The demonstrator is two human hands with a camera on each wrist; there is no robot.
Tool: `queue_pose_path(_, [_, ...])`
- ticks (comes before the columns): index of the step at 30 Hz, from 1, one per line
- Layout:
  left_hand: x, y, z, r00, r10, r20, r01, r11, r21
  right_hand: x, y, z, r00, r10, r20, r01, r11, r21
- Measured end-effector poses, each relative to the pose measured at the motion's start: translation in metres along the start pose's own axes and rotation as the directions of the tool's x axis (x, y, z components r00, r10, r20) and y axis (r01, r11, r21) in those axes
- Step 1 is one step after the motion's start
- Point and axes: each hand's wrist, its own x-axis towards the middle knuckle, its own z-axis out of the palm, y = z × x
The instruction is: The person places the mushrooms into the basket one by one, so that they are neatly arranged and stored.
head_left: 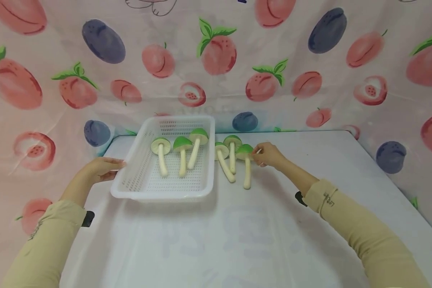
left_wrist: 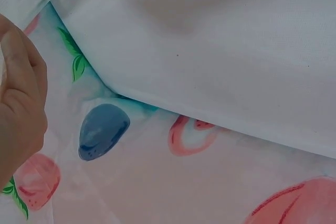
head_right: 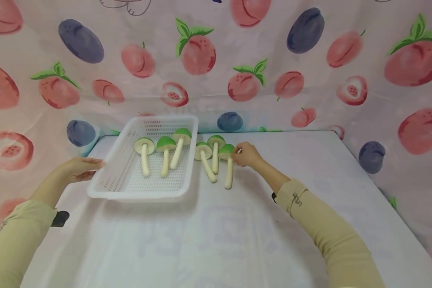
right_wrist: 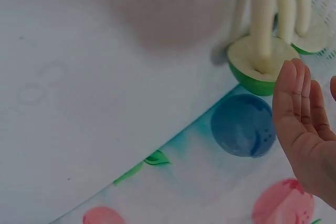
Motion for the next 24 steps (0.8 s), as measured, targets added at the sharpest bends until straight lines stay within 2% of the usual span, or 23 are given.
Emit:
queue_pose_path(10, [0.002,-0.003,-0.003,1.000,0.020,0.021,-0.019,0.999,-0.029,-0.003,0.018,0.008,0.999,0.036,-0.022,-0.035,0.999,0.035])
queue_pose_path(24, [0.002,0.001,-0.005,1.000,0.002,0.029,-0.001,1.000,-0.016,0.012,0.027,0.017,0.992,0.124,0.026,-0.125,0.988,0.087])
